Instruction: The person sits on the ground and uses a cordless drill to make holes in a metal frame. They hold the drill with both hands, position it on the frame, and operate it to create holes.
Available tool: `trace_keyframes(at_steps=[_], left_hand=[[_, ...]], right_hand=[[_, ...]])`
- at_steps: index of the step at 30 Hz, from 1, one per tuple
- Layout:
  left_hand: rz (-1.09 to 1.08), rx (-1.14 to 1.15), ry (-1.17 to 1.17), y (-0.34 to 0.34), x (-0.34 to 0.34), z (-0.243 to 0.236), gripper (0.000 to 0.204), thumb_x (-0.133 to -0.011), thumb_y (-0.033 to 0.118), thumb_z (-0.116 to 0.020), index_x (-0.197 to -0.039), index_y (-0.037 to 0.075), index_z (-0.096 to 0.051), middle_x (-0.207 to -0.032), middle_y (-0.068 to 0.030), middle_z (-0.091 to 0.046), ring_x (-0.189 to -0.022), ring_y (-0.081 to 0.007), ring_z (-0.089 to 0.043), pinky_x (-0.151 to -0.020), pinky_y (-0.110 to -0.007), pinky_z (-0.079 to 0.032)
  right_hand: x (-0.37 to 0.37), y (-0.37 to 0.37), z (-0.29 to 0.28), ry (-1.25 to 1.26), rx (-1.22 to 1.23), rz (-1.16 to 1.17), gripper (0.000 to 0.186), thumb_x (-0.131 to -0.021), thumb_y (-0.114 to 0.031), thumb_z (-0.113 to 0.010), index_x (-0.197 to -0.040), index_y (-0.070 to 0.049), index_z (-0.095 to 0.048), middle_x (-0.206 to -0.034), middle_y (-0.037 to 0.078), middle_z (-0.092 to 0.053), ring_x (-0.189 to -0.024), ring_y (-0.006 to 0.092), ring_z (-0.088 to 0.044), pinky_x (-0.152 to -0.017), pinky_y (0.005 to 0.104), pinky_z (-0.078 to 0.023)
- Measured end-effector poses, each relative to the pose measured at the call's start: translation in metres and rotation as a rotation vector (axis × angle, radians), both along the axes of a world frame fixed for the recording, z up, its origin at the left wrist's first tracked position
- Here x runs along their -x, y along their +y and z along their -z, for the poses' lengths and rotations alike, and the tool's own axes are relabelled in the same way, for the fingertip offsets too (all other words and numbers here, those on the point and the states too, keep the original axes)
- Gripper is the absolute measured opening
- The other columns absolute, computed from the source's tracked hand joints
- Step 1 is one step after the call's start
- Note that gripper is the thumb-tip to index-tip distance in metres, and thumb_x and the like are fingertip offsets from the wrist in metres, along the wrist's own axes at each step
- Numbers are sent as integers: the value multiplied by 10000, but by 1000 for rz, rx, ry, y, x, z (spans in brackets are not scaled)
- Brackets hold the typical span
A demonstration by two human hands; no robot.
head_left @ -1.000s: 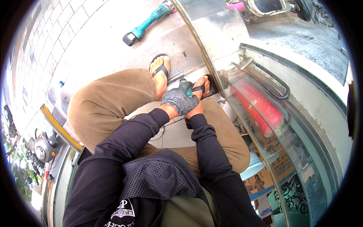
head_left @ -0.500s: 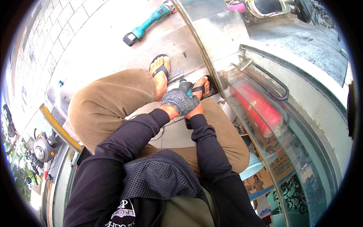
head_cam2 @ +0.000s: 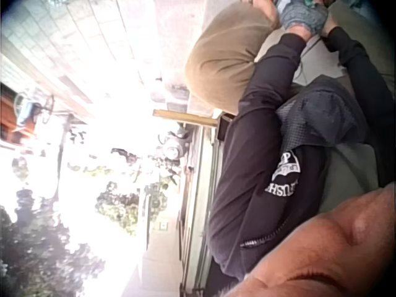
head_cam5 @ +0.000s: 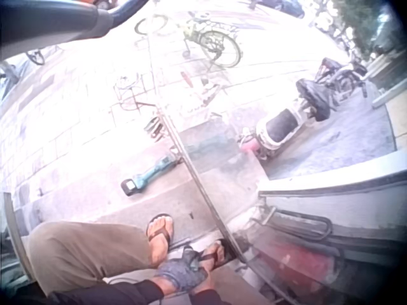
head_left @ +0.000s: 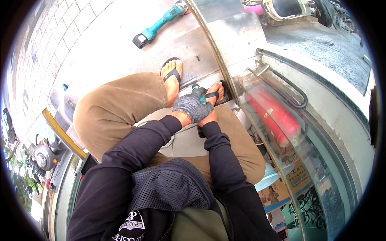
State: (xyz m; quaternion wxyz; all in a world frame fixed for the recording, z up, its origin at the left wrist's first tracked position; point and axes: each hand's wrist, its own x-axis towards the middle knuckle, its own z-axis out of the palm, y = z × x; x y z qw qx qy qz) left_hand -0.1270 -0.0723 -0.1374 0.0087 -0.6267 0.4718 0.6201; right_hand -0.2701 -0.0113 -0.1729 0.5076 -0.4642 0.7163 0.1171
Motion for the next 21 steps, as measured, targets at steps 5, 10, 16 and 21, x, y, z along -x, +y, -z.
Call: trace_keyframes(at_steps=[5, 10, 16, 21], left_hand=[[-9, 10, 3, 0, 0, -1, 590, -934, 433, -678, -1378, 45, -662, -1197, -282, -767, -1126, -467, -743, -995, -511, -585], [-12, 66, 4, 3, -1, 1, 571, -935, 415, -672, -1366, 42, -672, -1207, -281, -760, -1127, -467, -739, -998, -515, -583], [-9, 14, 7, 0, 1, -2, 559, -934, 410, -670, -1355, 42, -682, -1211, -284, -754, -1157, -463, -729, -1003, -515, -579], [22, -20, -2, -3, 1, -4, 579, -945, 419, -654, -1391, 50, -664, -1227, -285, -761, -1153, -462, -740, -1010, -511, -582]], right_hand=[[0, 0, -5, -20, 14, 11, 571, -852, -463, -866, -1263, -95, -720, -1176, 238, -794, -1149, 444, -750, -967, 501, -588], [7, 17, 16, 13, 47, -18, 581, -826, -443, -886, -1252, -85, -719, -1159, 250, -794, -1128, 448, -755, -944, 503, -594], [15, 30, 34, -36, 104, -59, 571, -829, -447, -882, -1245, -90, -720, -1173, 242, -796, -1135, 441, -757, -948, 500, -595], [9, 17, 20, -36, 48, -14, 565, -838, -461, -874, -1234, -86, -722, -1168, 236, -799, -1136, 435, -760, -950, 495, -595]])
